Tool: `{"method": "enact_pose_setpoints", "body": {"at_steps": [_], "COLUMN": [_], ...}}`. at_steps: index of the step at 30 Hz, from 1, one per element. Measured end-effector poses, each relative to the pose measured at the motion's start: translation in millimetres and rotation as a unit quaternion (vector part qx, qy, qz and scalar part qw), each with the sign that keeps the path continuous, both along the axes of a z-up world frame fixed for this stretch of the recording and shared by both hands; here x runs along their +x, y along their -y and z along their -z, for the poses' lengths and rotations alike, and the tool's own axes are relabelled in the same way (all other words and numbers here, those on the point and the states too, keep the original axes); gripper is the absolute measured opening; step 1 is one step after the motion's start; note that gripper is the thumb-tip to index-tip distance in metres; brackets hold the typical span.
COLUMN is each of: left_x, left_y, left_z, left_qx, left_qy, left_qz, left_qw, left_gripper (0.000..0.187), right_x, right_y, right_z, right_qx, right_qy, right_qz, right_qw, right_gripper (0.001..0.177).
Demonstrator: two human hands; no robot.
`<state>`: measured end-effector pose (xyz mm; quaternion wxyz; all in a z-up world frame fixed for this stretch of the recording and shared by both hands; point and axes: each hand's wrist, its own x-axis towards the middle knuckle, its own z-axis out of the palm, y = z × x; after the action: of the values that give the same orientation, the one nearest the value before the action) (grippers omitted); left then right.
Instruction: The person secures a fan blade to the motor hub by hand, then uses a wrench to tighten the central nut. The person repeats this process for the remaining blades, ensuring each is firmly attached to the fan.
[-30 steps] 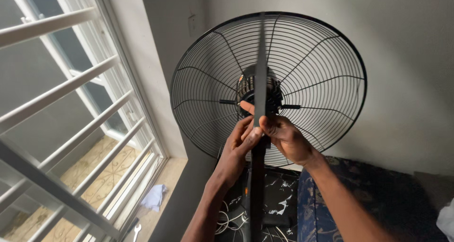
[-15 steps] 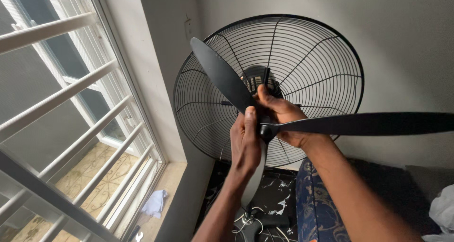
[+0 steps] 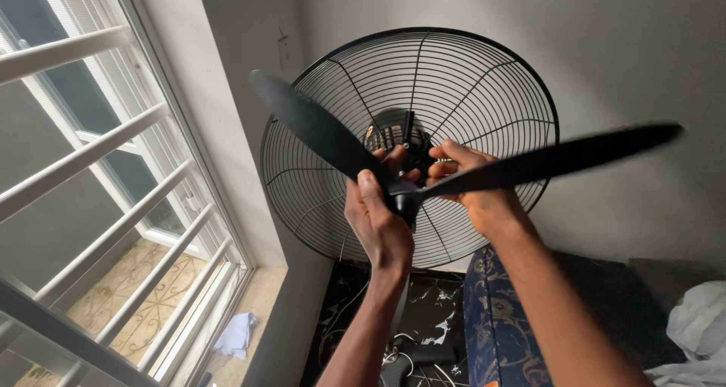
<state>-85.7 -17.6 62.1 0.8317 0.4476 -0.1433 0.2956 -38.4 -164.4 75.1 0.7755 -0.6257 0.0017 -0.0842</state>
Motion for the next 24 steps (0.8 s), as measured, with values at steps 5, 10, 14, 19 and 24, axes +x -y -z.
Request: {"method": "enact_pose_setpoints", "body": {"at_steps": [5,10,14,19,24], "left_x": [10.1,11.8,9.9,3.5,0.1], "left_y": [-11.1,-24.0,-36.1,-41.6,-38.6], "left_z": [2.7,-2.3,-20.7,-44.4,-46.8], "left_qx": [0.003,0.057,0.21,0.411,0.538], "left_qy": [0.008,0.005,-0.005,0.009,0.052], "left_qz": [-0.045,-0.046,-0.09,-0.112,-0.081], "left_qw": [0.999,0.997,0.974,0.905,0.838], "left_gripper": [0.048,0.046,0.039,0.032,0.024], "right_x": [-49.2,-96.5,-122.3,-115.0,-98.2], "right_y": [-10.9,-31.2,-28.3,-26.5,-28.9], "right_z": [4.4,-12.9,-32.1,-43.6,-28.9], "right_qx": [-0.196,-0.398,-0.348,-0.301,-0.109], "right_qy": [-0.018,-0.074,0.09,0.13,0.068], "right_qz": [-0.032,-0.102,0.015,0.051,-0.046], "right_qw": [0.98,0.909,0.933,0.943,0.991], "right_gripper": [0.034,0.031,0.035,0.057,0.063]}}
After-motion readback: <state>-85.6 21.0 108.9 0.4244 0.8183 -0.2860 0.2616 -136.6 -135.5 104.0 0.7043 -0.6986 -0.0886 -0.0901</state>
